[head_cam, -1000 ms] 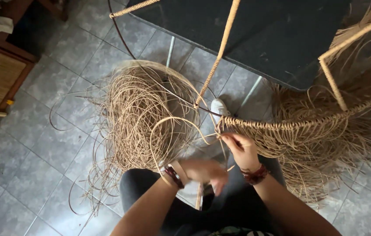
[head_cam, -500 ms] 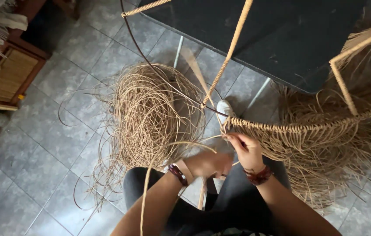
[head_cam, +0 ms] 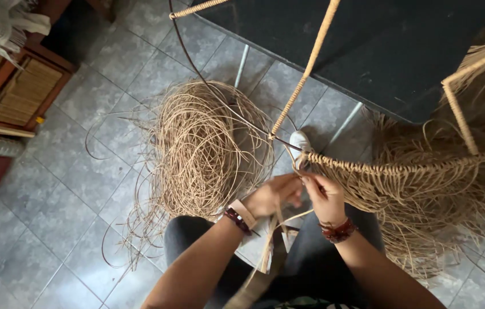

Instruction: Weave natural fiber strands onto a frame to create a decorative fringe.

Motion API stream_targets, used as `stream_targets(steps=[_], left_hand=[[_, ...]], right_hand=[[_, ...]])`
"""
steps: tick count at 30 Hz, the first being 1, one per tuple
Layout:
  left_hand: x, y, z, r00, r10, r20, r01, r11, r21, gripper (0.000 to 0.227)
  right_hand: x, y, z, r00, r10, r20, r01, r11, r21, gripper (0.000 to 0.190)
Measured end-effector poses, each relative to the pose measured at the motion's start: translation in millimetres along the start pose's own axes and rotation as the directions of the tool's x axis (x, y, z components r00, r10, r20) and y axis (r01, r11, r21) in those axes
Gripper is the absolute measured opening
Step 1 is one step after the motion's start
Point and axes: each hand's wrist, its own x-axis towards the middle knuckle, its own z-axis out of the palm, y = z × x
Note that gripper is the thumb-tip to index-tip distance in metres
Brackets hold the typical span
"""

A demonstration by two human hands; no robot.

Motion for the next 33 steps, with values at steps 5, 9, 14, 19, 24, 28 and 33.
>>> stream_targets(steps=[5, 9, 14, 19, 24, 28, 33], left_hand=[[-13.6, 16.7, -12.2, 0.985, 0.150, -0.082, 0.058, 0.155, 0.986, 0.050], [-16.8, 28.6, 3.6, 0.971, 0.237, -0.025, 0.172, -0.628, 0.759, 0.069], [14.3, 12.6, 2.6, 0.643, 0.640, 0.420, -0.263, -0.331, 0.906, 0.037], [44.6, 45.6, 20.4, 0.481, 0.768, 0.422, -0.236, -0.351, 0.906, 0.031], [57.5, 72.0, 49.1, 0.452, 0.838, 0.306, -0.197, -0.242, 0.950, 0.033], [71.8, 88.6, 50.4, 0.492, 0.866, 0.086, 0.030, -0.116, 0.993, 0.026], [61.7, 106.0, 106.3, 0.625, 0.760, -0.179, -0.208, 0.383, 0.900, 0.023]], right_hand=[[3.9, -27.6, 2.4, 0.998, 0.031, -0.048, -0.030, 0.999, 0.019, 0.014], [-6.8, -14.0, -0.9, 0.998, -0.005, -0.064, 0.005, 1.000, 0.011, 0.013], [-15.7, 7.8, -4.5, 0.999, -0.029, -0.029, 0.032, 0.995, 0.094, 0.014], [-19.2, -23.7, 18.5, 0.996, 0.040, -0.079, -0.009, 0.934, 0.358, 0.022], [-26.2, -12.7, 20.1, 0.991, 0.108, -0.077, -0.074, 0.931, 0.358, 0.016], [-32.6, 6.9, 27.5, 0.965, 0.252, -0.068, -0.233, 0.949, 0.211, 0.022], [-26.4, 15.7, 22.6, 0.988, 0.146, -0.056, -0.139, 0.983, 0.118, 0.036]])
